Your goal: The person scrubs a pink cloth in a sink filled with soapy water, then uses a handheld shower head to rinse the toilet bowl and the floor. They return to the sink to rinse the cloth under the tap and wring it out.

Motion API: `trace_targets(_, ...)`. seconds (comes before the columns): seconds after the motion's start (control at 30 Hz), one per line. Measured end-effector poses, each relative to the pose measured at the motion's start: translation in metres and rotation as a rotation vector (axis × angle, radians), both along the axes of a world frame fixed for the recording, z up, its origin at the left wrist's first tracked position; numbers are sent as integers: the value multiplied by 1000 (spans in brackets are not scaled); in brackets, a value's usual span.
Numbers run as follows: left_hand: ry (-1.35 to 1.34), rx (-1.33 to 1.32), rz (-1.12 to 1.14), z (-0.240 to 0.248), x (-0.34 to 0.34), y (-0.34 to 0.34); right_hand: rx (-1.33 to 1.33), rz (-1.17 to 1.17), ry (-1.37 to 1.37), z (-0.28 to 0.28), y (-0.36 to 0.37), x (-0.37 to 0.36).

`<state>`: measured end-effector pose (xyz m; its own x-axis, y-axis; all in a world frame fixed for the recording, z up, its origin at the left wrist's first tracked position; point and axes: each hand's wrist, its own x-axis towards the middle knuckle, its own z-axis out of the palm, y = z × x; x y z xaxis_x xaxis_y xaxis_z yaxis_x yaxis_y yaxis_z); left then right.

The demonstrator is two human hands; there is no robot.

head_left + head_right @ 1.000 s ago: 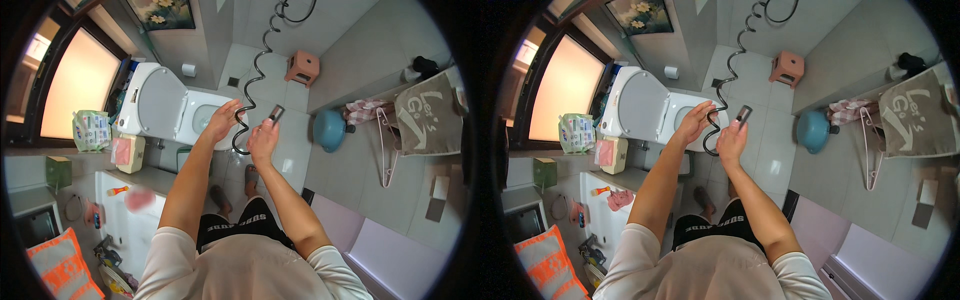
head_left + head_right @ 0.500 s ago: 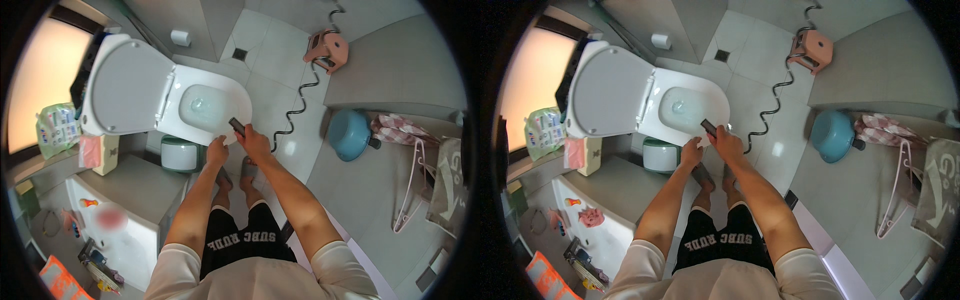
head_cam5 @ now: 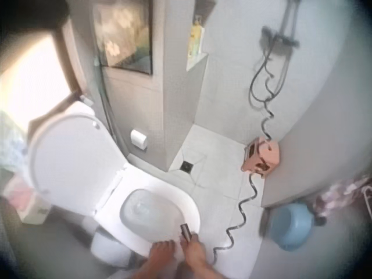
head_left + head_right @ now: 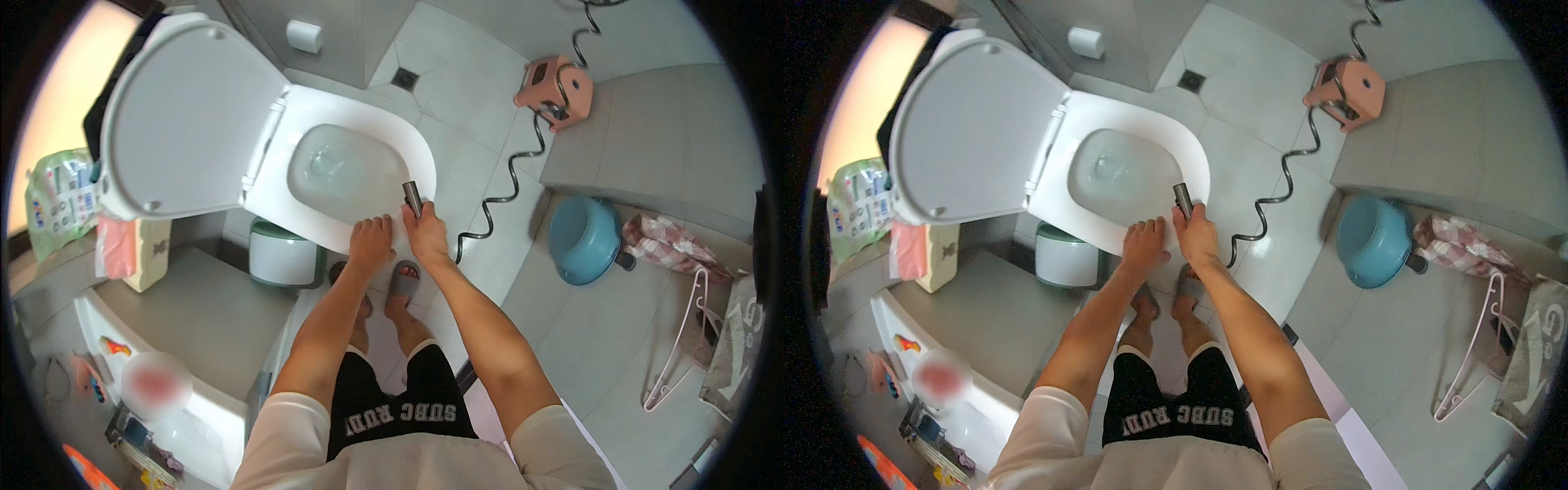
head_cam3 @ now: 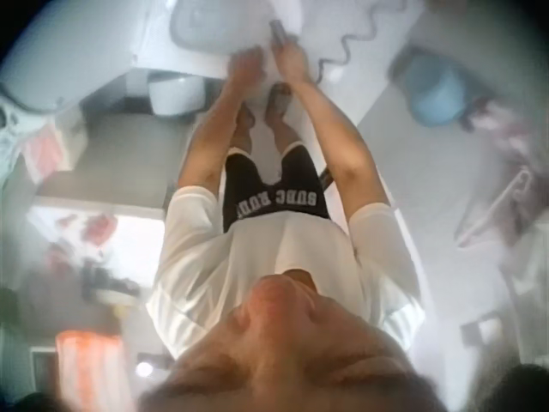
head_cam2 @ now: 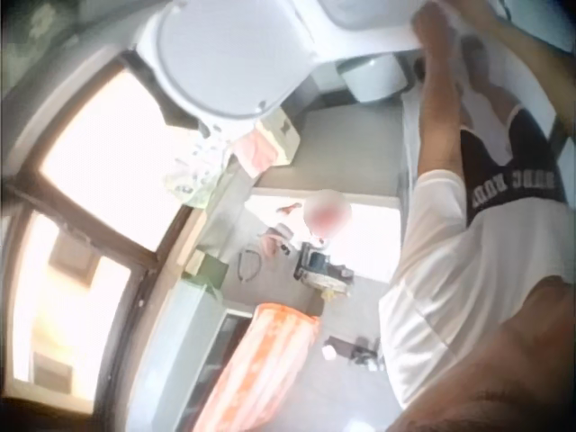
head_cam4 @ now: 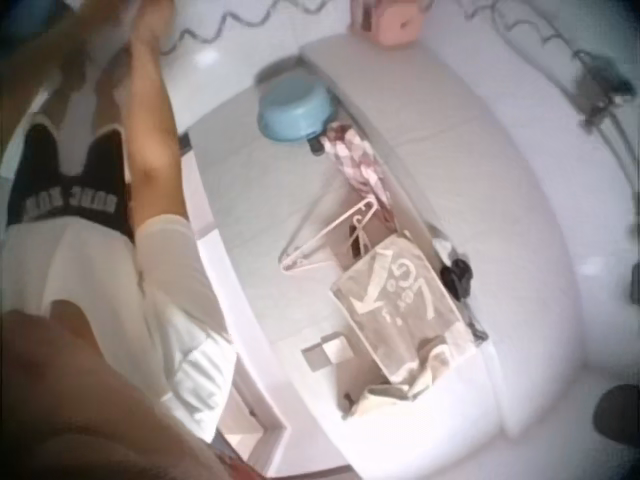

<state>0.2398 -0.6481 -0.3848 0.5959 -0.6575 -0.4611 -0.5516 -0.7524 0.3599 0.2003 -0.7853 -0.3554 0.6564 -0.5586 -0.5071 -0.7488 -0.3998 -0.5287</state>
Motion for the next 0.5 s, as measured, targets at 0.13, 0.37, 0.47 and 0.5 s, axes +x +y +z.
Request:
trace_targets(0.13,-113,-259,134,96,10,39,96,-40,-186,117,13,27)
trace_targets(0.37,-315,-528,475,233,85,131,783,-210,-112,274,75,71)
trace_targets(0.47,-550,-581,560,258,126,173,944,-177,-52,269,116,68)
trace_targets(0.5,-599,-533,641,265,136,183,981,-178,-18,267,128,66)
